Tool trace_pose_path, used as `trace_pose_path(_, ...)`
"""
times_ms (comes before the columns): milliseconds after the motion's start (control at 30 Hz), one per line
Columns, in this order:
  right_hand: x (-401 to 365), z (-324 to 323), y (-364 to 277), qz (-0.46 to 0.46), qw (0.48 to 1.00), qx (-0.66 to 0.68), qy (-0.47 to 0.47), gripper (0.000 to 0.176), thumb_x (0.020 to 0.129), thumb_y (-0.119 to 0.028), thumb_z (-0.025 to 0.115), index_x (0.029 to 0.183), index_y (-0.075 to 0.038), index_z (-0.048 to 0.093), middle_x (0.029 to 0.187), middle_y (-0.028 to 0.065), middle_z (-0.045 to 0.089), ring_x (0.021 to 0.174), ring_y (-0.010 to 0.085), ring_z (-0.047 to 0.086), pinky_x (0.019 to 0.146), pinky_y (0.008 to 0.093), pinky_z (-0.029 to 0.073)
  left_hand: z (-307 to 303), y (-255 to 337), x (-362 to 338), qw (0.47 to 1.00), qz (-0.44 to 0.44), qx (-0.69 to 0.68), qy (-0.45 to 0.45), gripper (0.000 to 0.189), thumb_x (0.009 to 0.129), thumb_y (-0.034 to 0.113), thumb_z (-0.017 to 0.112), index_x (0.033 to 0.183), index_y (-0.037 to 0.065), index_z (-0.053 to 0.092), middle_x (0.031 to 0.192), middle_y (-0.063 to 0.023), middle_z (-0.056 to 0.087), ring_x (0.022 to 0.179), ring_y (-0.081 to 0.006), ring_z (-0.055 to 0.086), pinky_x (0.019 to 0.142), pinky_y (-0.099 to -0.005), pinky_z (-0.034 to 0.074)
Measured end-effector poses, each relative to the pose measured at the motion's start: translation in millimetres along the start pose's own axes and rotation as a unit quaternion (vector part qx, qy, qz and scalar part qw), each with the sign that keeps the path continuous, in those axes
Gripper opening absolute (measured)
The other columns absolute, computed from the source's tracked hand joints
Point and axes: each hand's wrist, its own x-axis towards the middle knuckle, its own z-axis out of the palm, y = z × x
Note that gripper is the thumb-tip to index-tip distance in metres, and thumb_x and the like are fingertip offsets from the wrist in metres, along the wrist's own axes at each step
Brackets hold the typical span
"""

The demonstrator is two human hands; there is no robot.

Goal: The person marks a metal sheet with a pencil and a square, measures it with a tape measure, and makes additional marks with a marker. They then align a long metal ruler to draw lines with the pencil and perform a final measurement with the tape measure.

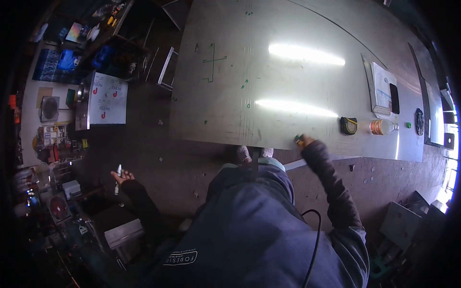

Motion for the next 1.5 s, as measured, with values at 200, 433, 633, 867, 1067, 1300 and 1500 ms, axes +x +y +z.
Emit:
trace_pose_path(200, 42.3, 29.8, 21.7, 0.049, 0.99, 0.026, 0.133, 0.016, 0.084, -0.017, 0.055, 0.094, -0.006, 0.051, 0.079, 0.0186, 0.061, 0.075, 0.0403, 0.06, 0.063, 0.0464, 0.048, 34.0, -49.1, -28.5, 0.986, 0.043, 0.081, -0.137, 0.037, 0.085, 0.048, 0.06, 0.099, 0.016, 0.052, 0.078, -0.0017, 0.061, 0.056, -0.0087, 0.052, 0.047, -0.023, 0.04)
trace_pose_path(433, 49.2, 56.6, -8.7, 0.13, 0.98, 0.075, 0.134, 0.037, 0.083, -0.014, 0.052, 0.118, -0.017, 0.041, 0.083, 0.0222, 0.063, 0.074, 0.0426, 0.061, 0.062, 0.0494, 0.049, 92.5, -90.9, -77.3, 0.969, 0.063, 0.086, -0.221, 0.031, 0.085, 0.029, 0.066, 0.098, 0.006, 0.049, 0.069, -0.0091, 0.061, 0.048, -0.0107, 0.051, 0.045, -0.0237, 0.045)
trace_pose_path(633, 51.9, 64.4, -18.0, 0.232, 0.964, 0.05, 0.124, 0.037, 0.082, -0.018, 0.052, 0.115, -0.01, 0.038, 0.085, 0.025, 0.062, 0.078, 0.0443, 0.06, 0.068, 0.0509, 0.048, 121.2, -111.0, -40.6, 0.916, 0.012, 0.07, -0.396, 0.023, 0.09, 0.016, 0.059, 0.108, 0.007, 0.049, 0.086, -0.0124, 0.066, 0.064, -0.012, 0.062, 0.057, -0.025, 0.053)
trace_pose_path(867, 54.4, 98.0, -18.4, 0.316, 0.925, 0.064, 0.201, 0.031, 0.081, -0.025, 0.057, 0.101, -0.005, 0.045, 0.091, 0.0271, 0.058, 0.084, 0.0452, 0.058, 0.071, 0.0505, 0.048, 168.5, -137.9, -29.1, 0.871, -0.004, 0.117, -0.477, 0.019, 0.088, 0.016, 0.062, 0.1, 0.003, 0.055, 0.075, -0.0112, 0.064, 0.058, -0.0128, 0.059, 0.054, -0.0252, 0.051)
trace_pose_path(1067, 51.2, 93.0, -72.9, 0.388, 0.889, 0.069, 0.233, 0.047, 0.077, -0.038, 0.065, 0.105, -0.004, 0.049, 0.105, 0.026, 0.048, 0.09, 0.044, 0.057, 0.078, 0.0492, 0.048, 252.4, -190.1, -38.3, 0.743, 0.039, 0.121, -0.657, 0.021, 0.082, 0.01, 0.068, 0.096, 0.0, 0.057, 0.075, -0.0072, 0.062, 0.062, -0.0095, 0.056, 0.06, -0.0216, 0.048)
trace_pose_path(1300, 51.4, 84.2, -80.8, 0.42, 0.877, 0.097, 0.213, 0.058, 0.074, -0.043, 0.067, 0.112, -0.003, 0.049, 0.107, 0.0232, 0.048, 0.096, 0.0405, 0.057, 0.083, 0.0445, 0.047, 329.4, -233.7, -66.4, 0.722, 0.088, 0.174, -0.664, 0.019, 0.079, 0.011, 0.071, 0.088, 0.002, 0.057, 0.073, -0.0039, 0.062, 0.061, -0.0072, 0.056, 0.056, -0.0201, 0.046)
trace_pose_path(1500, 51.1, 87.9, -81.2, 0.433, 0.868, 0.107, 0.221, 0.059, 0.074, -0.046, 0.067, 0.113, -0.005, 0.048, 0.107, 0.0223, 0.049, 0.096, 0.0392, 0.057, 0.082, 0.0438, 0.048, 331.1, -253.1, -61.0, 0.713, 0.136, 0.178, -0.664, 0.017, 0.079, 0.012, 0.071, 0.085, 0.002, 0.059, 0.07, -0.0037, 0.062, 0.059, -0.0077, 0.056, 0.055, -0.0211, 0.048)
